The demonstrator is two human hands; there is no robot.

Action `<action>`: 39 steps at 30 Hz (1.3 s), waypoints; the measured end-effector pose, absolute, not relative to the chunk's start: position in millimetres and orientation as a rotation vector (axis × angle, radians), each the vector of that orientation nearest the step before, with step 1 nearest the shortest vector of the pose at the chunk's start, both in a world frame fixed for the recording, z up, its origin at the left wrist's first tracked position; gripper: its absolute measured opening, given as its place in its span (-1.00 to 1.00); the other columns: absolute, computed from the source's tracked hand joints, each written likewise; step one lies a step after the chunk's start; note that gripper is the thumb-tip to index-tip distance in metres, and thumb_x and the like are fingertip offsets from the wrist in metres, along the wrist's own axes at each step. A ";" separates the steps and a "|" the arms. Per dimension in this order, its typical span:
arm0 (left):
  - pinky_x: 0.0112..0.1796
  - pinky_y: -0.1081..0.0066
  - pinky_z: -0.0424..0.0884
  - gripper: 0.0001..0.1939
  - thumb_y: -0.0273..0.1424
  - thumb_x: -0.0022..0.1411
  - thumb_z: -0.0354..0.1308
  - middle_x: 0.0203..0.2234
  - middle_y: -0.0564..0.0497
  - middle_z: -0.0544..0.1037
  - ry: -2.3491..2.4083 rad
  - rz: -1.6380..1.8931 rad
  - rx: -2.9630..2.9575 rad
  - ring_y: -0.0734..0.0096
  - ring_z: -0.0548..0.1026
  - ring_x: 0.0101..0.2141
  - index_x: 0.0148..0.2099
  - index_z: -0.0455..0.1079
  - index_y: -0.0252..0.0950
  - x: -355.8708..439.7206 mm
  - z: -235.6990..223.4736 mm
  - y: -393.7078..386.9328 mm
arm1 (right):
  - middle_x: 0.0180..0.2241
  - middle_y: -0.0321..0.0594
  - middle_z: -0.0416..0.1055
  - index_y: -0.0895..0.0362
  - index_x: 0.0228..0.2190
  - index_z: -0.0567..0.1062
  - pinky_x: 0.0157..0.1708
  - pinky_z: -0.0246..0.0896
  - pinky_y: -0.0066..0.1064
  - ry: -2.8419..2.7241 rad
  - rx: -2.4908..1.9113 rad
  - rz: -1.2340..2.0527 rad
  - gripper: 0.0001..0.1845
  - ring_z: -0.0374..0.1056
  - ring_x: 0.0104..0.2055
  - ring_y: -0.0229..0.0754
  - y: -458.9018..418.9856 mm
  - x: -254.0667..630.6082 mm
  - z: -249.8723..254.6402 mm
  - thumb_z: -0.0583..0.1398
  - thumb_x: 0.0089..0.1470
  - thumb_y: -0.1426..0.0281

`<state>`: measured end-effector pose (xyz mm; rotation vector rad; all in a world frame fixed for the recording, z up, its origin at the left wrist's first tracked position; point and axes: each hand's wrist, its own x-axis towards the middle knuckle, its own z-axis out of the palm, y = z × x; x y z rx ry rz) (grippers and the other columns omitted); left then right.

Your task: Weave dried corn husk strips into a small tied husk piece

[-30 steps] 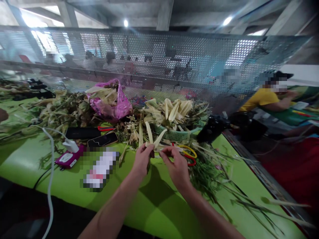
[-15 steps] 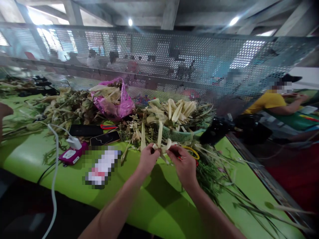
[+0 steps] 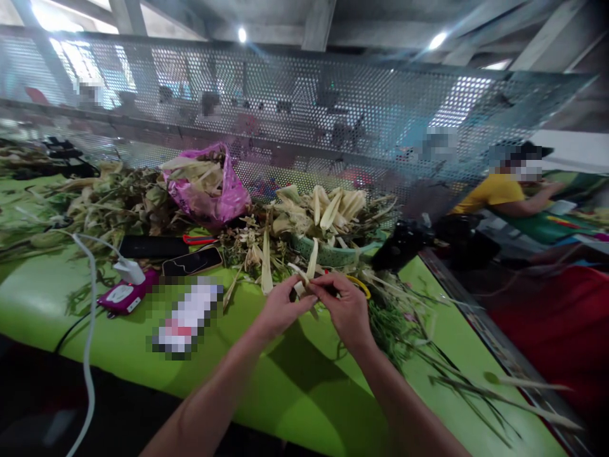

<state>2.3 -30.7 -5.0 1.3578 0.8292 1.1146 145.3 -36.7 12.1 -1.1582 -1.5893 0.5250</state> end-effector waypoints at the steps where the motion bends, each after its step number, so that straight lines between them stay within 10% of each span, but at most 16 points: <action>1: -0.38 0.49 0.23 -0.73 -0.27 0.06 0.21 -0.48 0.07 0.37 0.845 1.124 1.386 0.51 0.29 -0.45 -0.25 0.33 -0.34 2.8 -6.3 -29.9 | -0.48 -0.25 0.43 0.12 -0.46 0.54 -0.39 0.20 -0.40 -1.570 -1.159 0.564 -0.87 0.31 -0.42 -0.21 -36.1 145.8 12.0 0.27 -0.02 0.31; 16: -0.46 0.52 0.11 -0.81 -0.30 0.15 0.07 -0.58 0.12 0.26 0.931 1.114 1.533 0.55 0.19 -0.51 -0.42 0.32 -0.32 1.3 -5.4 -34.0 | -0.40 -0.26 0.42 0.12 -0.20 0.41 -0.51 0.19 -0.49 -1.224 -1.118 1.090 -0.50 0.27 -0.47 -0.28 -30.5 147.1 15.6 0.39 -0.22 0.28; 23: -0.44 0.51 0.24 -0.79 -0.32 -0.02 0.23 -0.54 0.07 0.37 0.745 1.010 1.028 0.56 0.31 -0.52 -0.33 0.42 -0.36 -1.7 2.9 -33.6 | -0.24 -0.23 0.46 0.07 -0.34 0.50 -0.58 0.13 -0.52 -1.096 -0.916 1.181 -0.83 0.13 -0.57 -0.39 -36.0 152.4 23.2 0.24 0.03 0.26; 39: -0.52 0.52 0.14 -0.87 -0.44 -0.07 0.17 -0.60 0.12 0.30 0.846 1.004 1.176 0.61 0.23 -0.57 -0.40 0.33 -0.37 -0.7 -4.2 -29.7 | -0.41 -0.23 0.45 0.10 -0.31 0.55 -0.37 0.23 -0.39 -1.718 -1.186 1.003 -0.74 0.32 -0.38 -0.19 -38.5 162.5 40.9 0.26 -0.02 0.21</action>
